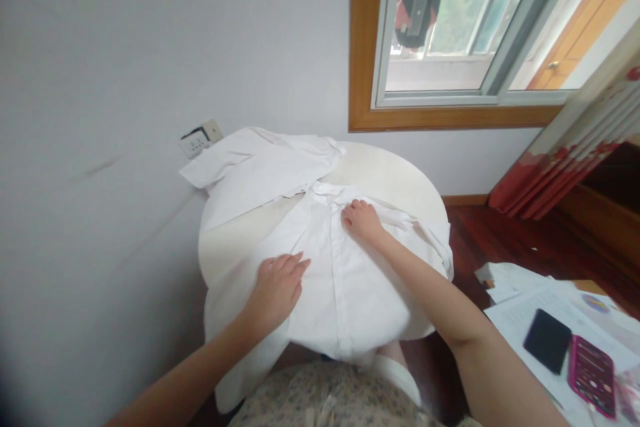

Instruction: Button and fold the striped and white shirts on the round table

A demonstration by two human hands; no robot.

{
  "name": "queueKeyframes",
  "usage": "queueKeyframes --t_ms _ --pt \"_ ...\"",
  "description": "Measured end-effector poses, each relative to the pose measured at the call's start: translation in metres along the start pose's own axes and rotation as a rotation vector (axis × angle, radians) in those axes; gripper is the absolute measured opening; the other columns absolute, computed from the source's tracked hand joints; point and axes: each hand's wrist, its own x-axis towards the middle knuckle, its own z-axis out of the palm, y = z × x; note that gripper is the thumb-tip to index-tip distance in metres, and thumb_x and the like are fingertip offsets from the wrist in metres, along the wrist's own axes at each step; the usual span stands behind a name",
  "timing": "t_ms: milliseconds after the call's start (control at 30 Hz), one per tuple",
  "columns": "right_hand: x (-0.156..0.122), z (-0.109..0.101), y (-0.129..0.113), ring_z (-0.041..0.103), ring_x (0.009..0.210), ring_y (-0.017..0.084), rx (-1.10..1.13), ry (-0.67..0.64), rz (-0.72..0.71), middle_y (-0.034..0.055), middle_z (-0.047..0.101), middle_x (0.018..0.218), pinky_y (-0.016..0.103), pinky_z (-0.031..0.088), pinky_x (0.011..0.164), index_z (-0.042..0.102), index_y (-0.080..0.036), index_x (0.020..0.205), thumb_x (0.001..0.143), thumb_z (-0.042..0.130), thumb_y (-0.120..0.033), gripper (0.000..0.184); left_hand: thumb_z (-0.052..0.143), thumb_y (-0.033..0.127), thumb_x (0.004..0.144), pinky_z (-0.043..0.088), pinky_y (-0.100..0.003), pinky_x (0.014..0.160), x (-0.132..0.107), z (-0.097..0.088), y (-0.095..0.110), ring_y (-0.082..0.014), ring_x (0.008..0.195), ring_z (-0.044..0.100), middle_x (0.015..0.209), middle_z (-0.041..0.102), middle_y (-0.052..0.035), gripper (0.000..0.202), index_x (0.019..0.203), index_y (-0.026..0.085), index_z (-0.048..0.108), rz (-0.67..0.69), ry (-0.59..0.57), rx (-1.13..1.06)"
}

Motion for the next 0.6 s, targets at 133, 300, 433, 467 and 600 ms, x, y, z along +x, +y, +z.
queueKeyframes --t_ms 133,300,433,467,600 --pt "0.039 0.015 -0.021 0.052 0.102 0.026 0.022 0.134 0.154 0.0146 0.058 0.108 0.035 0.041 0.084 0.064 -0.017 0.104 0.094 0.036 -0.031 0.033 0.041 0.009 0.084 0.036 -0.051 0.088 0.007 -0.017 -0.023 -0.029 0.104 0.052 0.11 0.064 -0.0094 0.038 0.11 0.023 0.064 -0.139 -0.056 0.14" --pt "0.057 0.035 -0.031 0.053 0.1 0.024 0.177 0.228 0.212 0.0123 0.057 0.109 0.032 0.041 0.085 0.055 -0.018 0.119 0.095 0.036 -0.04 0.038 0.04 0.021 0.09 0.034 -0.049 0.087 -0.004 -0.024 -0.063 -0.0304 0.101 0.049 0.102 0.06 -0.0125 0.036 0.12 0.022 0.06 -0.273 -0.013 0.242" --pt "0.061 0.046 -0.032 0.051 0.102 0.023 0.232 0.261 0.127 0.0122 0.054 0.113 0.03 0.04 0.086 0.05 -0.018 0.128 0.092 0.045 -0.044 0.045 0.039 0.028 0.092 0.038 -0.043 0.084 0.008 -0.028 -0.077 -0.0291 0.103 0.048 0.106 0.057 -0.0126 0.034 0.118 0.022 0.061 -0.316 -0.027 0.22" --pt "0.061 0.048 -0.032 0.05 0.102 0.023 0.238 0.261 0.067 0.0117 0.054 0.111 0.03 0.04 0.087 0.053 -0.018 0.126 0.092 0.046 -0.041 0.042 0.04 0.029 0.093 0.038 -0.041 0.083 0.017 -0.03 -0.076 -0.0284 0.104 0.048 0.109 0.056 -0.0126 0.033 0.116 0.022 0.061 -0.296 -0.011 0.209" --pt "0.06 0.047 -0.033 0.048 0.102 0.021 0.25 0.25 -0.211 0.0098 0.055 0.105 0.032 0.037 0.091 0.066 -0.02 0.108 0.094 0.044 -0.032 0.029 0.039 0.034 0.094 0.042 -0.037 0.081 0.061 -0.032 -0.058 -0.0263 0.103 0.049 0.112 0.054 -0.0127 0.032 0.112 0.018 0.06 -0.217 0.061 0.179"
